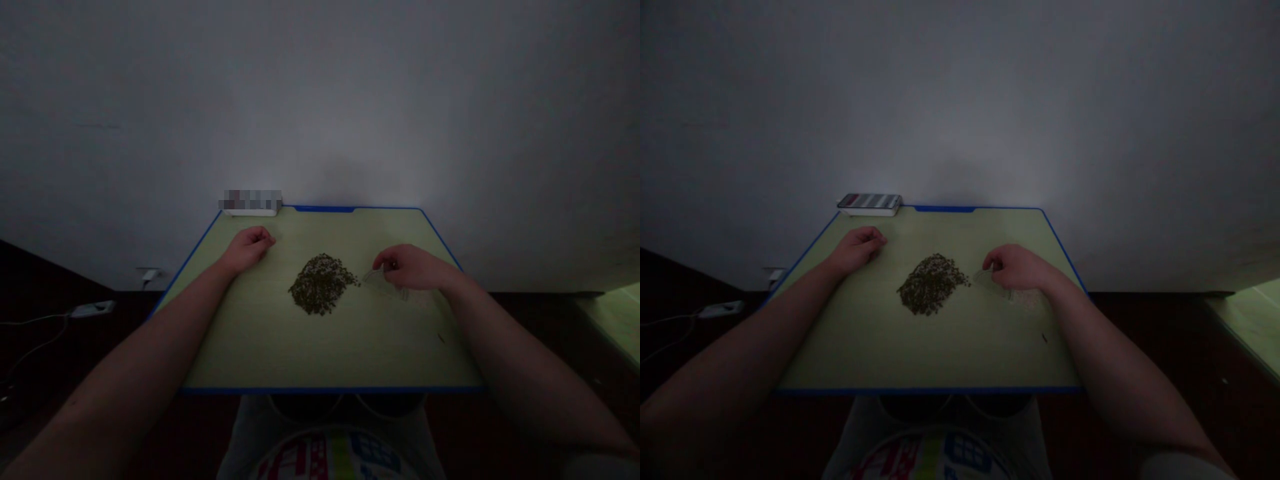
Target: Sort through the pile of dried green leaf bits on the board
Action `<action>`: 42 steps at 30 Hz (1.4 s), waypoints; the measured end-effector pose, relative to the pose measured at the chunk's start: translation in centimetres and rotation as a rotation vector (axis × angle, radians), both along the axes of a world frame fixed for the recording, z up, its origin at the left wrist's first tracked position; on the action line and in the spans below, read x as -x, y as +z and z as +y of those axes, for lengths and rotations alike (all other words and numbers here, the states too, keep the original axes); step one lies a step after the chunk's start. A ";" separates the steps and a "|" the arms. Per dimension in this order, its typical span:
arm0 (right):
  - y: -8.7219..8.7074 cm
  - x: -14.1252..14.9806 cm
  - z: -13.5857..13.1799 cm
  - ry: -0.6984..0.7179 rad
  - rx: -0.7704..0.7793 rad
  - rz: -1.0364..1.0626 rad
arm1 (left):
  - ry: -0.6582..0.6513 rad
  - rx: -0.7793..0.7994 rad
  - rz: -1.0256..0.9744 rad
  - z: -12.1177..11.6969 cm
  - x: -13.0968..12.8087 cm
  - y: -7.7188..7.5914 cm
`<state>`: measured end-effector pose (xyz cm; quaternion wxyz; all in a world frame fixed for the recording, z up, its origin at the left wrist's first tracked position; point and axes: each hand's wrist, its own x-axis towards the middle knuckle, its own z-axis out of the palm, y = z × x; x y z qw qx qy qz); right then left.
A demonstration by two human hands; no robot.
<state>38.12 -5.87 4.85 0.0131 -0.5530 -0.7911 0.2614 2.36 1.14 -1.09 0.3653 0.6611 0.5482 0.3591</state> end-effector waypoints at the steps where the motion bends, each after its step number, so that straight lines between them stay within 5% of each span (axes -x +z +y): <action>1: 0.0 0.1 0.0 0.005 -0.001 -0.006 | 0.002 0.001 -0.005 0.0 0.0 -0.1; 42: -1.0 2.0 -0.6 0.094 -0.055 0.012 | -0.011 -0.011 0.018 0.1 0.0 0.0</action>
